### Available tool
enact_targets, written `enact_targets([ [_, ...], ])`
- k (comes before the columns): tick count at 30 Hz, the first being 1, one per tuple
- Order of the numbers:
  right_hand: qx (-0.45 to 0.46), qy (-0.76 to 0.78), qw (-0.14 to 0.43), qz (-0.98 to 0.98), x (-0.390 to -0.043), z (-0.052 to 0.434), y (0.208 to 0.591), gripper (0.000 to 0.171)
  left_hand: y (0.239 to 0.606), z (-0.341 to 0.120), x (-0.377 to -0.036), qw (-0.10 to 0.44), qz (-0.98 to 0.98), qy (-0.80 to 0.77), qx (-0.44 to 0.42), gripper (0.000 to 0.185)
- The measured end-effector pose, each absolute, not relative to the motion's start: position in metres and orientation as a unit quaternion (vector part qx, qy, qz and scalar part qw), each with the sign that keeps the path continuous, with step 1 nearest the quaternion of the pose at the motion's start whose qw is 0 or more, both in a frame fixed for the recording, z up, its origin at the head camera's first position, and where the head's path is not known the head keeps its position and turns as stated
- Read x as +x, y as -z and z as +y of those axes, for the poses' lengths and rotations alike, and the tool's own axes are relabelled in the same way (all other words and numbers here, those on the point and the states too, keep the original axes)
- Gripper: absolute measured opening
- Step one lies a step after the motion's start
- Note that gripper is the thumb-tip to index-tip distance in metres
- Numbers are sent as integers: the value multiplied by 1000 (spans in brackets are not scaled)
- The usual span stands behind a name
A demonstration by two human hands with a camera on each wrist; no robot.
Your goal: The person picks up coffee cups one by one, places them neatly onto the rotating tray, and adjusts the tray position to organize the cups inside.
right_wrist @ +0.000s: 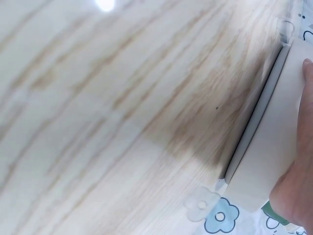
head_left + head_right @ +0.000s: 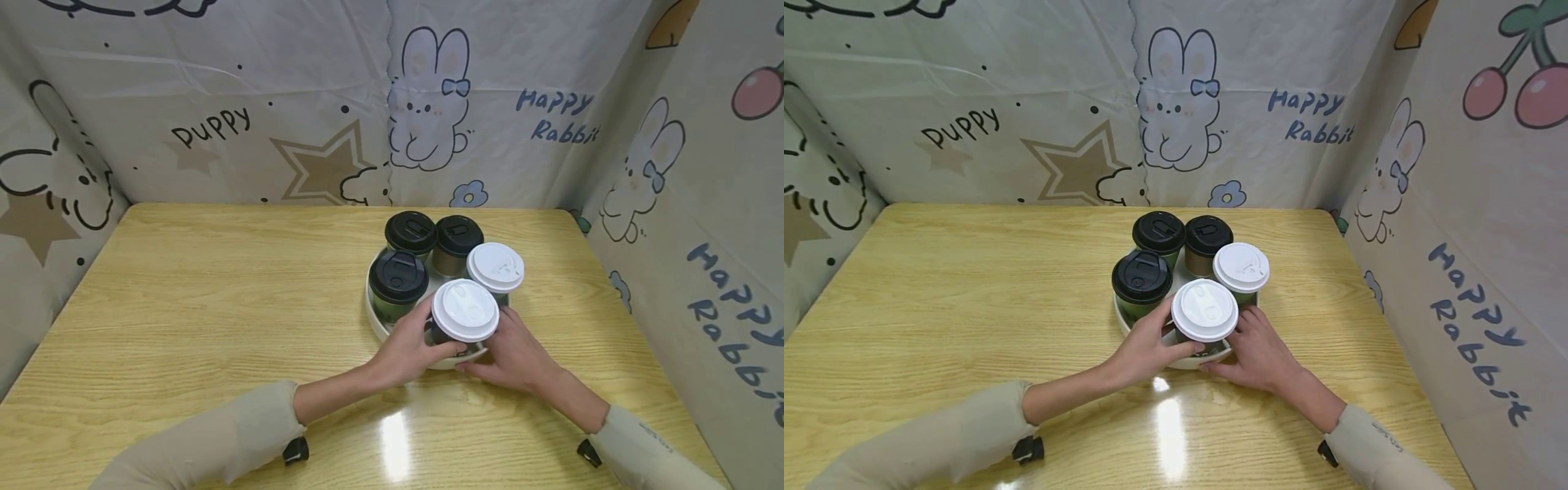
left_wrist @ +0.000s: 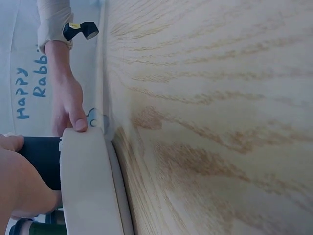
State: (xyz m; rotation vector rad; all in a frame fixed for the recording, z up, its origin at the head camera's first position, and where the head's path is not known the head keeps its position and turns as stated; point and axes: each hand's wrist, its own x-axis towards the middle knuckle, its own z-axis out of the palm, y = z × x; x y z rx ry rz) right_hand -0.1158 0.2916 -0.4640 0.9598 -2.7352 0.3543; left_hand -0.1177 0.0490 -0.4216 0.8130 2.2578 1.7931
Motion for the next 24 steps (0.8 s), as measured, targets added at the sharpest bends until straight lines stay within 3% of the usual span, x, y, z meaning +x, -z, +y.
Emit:
enact_targets([
  [8,345,-119,135,-921,-116,291,466,86,426,48,-119,79,765,-583,261,81],
  [24,333,-122,126,-926,-114,289,464,90,428,47,-126,84,787,-552,263,82],
])
